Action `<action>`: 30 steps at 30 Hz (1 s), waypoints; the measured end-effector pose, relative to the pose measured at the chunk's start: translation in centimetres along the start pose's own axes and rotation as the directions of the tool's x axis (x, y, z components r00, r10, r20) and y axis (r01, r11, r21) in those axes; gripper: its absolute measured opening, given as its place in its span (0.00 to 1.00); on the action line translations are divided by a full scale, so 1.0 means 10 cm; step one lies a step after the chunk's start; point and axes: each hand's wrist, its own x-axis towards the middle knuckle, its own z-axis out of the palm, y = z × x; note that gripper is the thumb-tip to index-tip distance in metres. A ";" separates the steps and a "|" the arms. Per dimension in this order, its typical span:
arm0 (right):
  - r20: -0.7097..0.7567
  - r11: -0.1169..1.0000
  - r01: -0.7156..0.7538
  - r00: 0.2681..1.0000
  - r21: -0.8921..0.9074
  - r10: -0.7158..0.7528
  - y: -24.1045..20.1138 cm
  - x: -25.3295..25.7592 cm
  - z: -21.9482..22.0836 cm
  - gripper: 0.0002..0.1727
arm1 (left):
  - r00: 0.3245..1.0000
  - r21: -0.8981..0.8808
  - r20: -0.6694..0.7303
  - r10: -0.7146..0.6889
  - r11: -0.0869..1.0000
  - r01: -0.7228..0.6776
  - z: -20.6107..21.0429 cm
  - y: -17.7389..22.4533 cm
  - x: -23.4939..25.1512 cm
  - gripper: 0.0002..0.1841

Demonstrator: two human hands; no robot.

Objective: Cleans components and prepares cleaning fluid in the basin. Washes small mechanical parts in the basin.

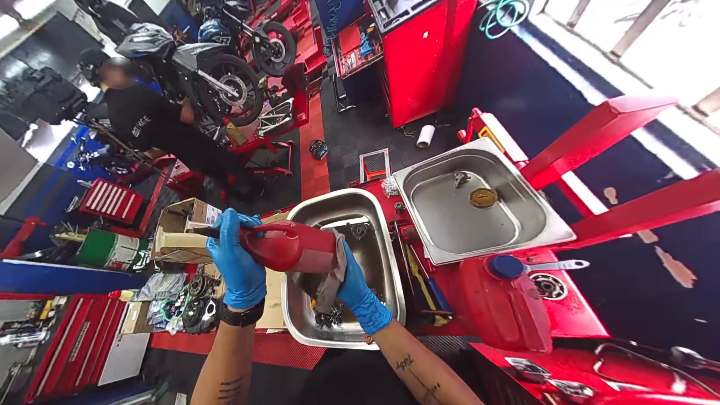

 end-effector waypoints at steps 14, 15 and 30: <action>-0.119 0.650 -0.234 0.969 -0.723 0.217 0.00 0.16 0.03 0.34 | 0.903 -0.184 0.429 -0.014 0.978 0.103 -0.57 -0.59 -0.14 0.36; -0.155 0.604 -0.216 0.976 -0.767 0.153 0.05 0.21 0.09 0.35 | 0.950 -0.223 0.304 -0.075 0.964 0.147 -0.54 -0.60 -0.25 0.34; 0.664 0.009 0.731 0.626 -0.682 -0.409 0.38 -0.31 0.78 0.29 | 0.947 0.010 -0.264 -0.184 0.981 0.193 -0.51 -0.38 -0.58 0.29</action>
